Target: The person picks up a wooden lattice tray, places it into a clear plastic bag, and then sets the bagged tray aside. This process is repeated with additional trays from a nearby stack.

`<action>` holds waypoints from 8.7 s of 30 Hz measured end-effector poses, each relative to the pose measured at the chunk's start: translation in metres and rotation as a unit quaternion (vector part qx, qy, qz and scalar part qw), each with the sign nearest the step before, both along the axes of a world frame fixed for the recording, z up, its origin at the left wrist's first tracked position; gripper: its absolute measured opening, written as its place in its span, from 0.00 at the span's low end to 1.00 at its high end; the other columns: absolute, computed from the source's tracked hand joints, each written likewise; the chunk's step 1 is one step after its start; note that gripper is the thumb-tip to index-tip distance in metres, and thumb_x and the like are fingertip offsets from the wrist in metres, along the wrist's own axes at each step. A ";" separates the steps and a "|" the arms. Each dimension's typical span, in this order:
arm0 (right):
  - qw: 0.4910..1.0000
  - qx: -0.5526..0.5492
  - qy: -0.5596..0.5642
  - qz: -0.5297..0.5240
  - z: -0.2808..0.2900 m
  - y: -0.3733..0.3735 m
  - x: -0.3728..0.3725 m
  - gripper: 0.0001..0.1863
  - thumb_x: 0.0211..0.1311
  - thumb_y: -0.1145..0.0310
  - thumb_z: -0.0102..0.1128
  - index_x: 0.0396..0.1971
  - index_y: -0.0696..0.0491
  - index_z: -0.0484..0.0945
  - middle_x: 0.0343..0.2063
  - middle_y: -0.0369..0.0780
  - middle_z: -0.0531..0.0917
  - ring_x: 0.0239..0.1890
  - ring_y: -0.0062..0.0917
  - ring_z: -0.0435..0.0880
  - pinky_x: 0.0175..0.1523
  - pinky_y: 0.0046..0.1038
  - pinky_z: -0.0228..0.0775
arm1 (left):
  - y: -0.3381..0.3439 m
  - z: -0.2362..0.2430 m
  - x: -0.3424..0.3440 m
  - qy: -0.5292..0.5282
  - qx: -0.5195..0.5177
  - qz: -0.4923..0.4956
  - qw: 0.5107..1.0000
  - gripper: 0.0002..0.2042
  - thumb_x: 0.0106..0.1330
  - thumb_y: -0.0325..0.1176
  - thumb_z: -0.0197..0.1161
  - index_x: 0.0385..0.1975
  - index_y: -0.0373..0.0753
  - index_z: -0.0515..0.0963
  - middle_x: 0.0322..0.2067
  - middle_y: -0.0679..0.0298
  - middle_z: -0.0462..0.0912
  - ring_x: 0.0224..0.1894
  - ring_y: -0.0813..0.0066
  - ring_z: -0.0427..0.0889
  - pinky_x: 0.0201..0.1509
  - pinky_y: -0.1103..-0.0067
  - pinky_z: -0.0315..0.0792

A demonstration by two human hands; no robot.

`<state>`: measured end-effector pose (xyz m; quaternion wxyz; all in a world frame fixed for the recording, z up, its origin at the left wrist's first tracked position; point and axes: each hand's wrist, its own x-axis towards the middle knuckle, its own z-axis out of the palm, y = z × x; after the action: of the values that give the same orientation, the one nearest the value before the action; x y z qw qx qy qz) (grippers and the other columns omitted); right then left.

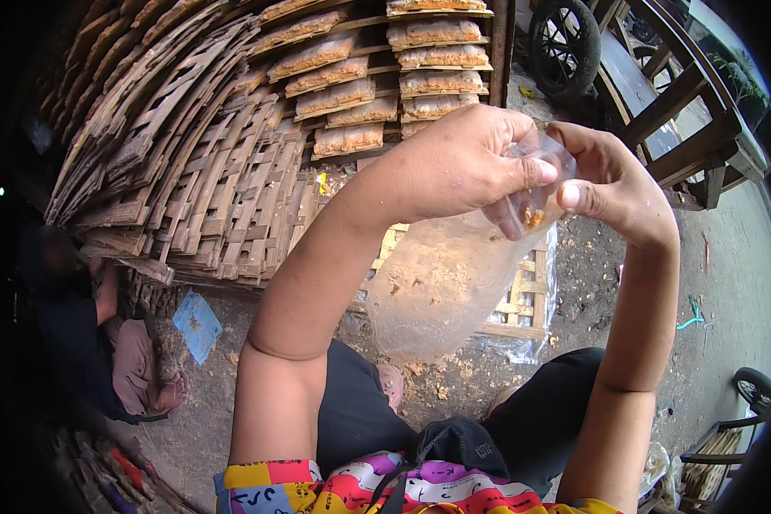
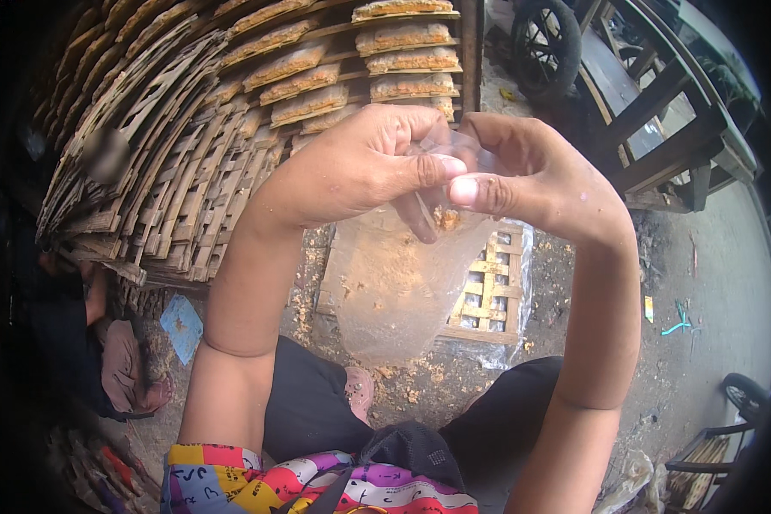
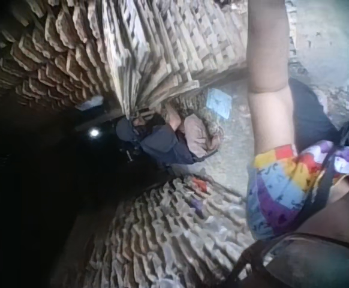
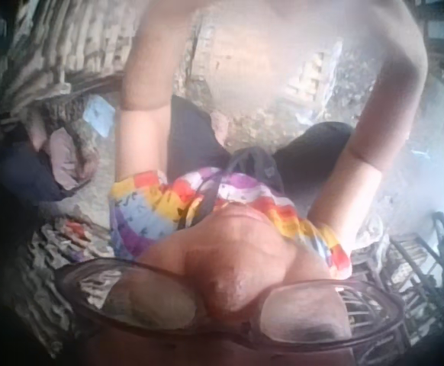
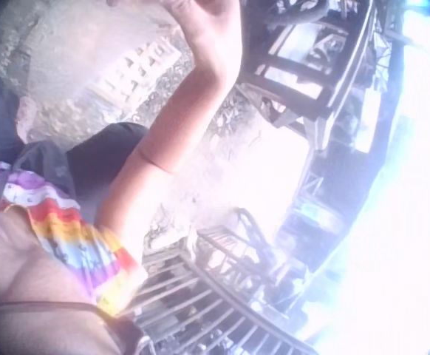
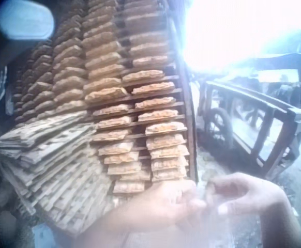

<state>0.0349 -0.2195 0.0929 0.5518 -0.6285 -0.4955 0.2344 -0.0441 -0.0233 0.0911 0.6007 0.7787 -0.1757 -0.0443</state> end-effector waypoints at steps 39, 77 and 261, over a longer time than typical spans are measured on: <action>0.975 -0.192 -0.111 -0.016 -0.005 0.012 -0.062 0.18 0.68 0.55 0.57 0.33 0.56 0.83 0.21 0.36 0.85 0.26 0.20 0.82 0.34 0.29 0.72 | 0.010 0.040 -0.072 -0.341 0.154 0.279 0.885 0.08 0.63 0.36 0.69 0.31 0.37 0.81 0.20 0.73 0.79 0.15 0.92 0.70 0.17 0.92 0.63; 0.959 -0.235 -0.129 0.091 0.003 -0.022 -0.034 0.15 0.62 0.61 0.65 0.43 0.56 0.82 0.24 0.36 0.86 0.28 0.19 0.81 0.38 0.27 0.73 | -0.010 0.011 -0.051 -0.038 0.362 -0.072 0.929 0.28 0.61 0.35 0.67 0.60 0.41 0.65 0.34 0.56 0.84 0.37 0.67 0.85 0.46 0.71 0.74; 0.928 -0.298 -0.218 -0.049 -0.122 -0.045 -0.015 0.05 0.55 0.77 0.61 0.33 0.59 0.79 0.26 0.45 0.83 0.32 0.39 0.84 0.39 0.36 0.75 | 0.040 -0.081 0.008 0.182 0.191 -0.142 0.954 0.15 0.73 0.40 0.55 0.41 0.32 0.80 0.21 0.65 0.79 0.12 0.82 0.75 0.16 0.84 0.71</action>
<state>0.0202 -0.2644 -0.0287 0.2281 -0.8235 -0.4790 0.2010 -0.0360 0.0171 0.0106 0.4498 0.8246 -0.1602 -0.3033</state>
